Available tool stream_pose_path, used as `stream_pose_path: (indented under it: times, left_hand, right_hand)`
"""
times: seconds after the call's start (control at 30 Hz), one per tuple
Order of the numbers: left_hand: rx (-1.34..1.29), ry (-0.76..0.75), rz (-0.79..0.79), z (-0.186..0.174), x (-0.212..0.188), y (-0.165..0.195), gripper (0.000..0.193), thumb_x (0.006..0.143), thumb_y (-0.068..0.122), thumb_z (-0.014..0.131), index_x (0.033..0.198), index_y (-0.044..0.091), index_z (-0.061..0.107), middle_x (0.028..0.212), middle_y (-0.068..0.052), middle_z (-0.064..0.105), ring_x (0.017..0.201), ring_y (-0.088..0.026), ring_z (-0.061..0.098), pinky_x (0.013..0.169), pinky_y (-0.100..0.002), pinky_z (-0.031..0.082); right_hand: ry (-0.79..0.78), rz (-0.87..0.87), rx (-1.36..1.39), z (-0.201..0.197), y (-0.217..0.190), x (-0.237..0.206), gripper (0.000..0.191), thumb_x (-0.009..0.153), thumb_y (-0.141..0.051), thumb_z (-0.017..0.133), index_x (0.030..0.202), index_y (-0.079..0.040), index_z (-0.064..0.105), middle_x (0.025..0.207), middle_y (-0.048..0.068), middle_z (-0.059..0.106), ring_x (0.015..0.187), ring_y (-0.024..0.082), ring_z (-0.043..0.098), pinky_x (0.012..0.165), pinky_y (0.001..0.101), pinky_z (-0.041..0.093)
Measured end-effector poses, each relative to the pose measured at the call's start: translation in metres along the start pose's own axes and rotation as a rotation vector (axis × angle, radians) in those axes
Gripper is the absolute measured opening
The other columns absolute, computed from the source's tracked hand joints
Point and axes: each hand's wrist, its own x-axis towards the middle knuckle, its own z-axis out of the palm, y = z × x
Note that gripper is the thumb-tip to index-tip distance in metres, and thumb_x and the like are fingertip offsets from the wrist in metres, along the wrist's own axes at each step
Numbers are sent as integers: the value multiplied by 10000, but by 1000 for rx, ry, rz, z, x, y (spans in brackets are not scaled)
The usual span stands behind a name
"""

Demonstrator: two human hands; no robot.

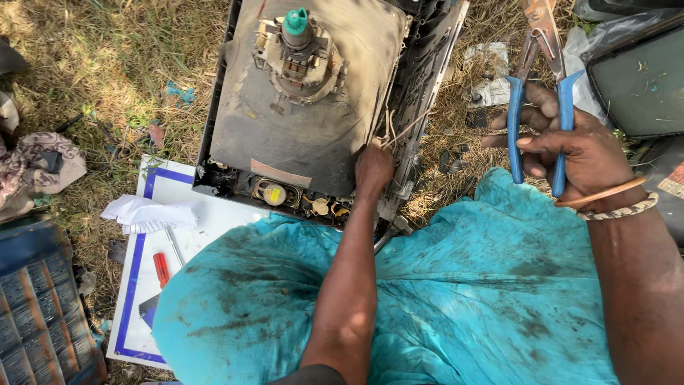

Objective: The person sits on a cloth on the ground and dismantles a broken CRT television, pulling wires and components from the open chassis and using pliers to cut and strip wires. They remove a circuit board from the set and place it into a blue plastic crate alongside other salvaged boards.

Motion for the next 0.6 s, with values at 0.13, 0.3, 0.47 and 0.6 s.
stream_pose_path:
  times: [0.13,0.3,0.47,0.6]
  left_hand:
    - [31,207,194,18,-20,1,398,971,189,519,1280,-42,617,1059,-306,712,981,-457,699,900,-538,519]
    - [-182,123,99,22,-35,17,261,951,194,578,1111,-4,638,977,-310,717,917,-451,705,850,-546,515]
    - [-106,123,242,20,-35,30,217,908,134,599,1048,-22,654,1005,-308,697,903,-457,696,797,-544,529]
    - [-146,155,283,24,-42,29,212,916,125,585,1044,-29,655,1007,-292,687,897,-469,684,808,-550,524]
  right_hand:
    - [-31,-10,-151,2,3,13,789,815,35,542,1583,-72,399,1433,71,582,1237,245,636,819,376,622]
    - [-16,226,-1627,12,1,71,831,874,-189,676,1643,-185,361,1425,207,564,1151,353,665,898,457,580]
    - [-237,317,-2121,40,-2,133,468,961,-279,640,1415,-170,605,1315,162,664,1124,311,692,951,460,572]
    - [-419,466,-2265,74,1,170,338,982,-322,601,1213,-129,756,1080,138,768,894,262,772,795,412,634]
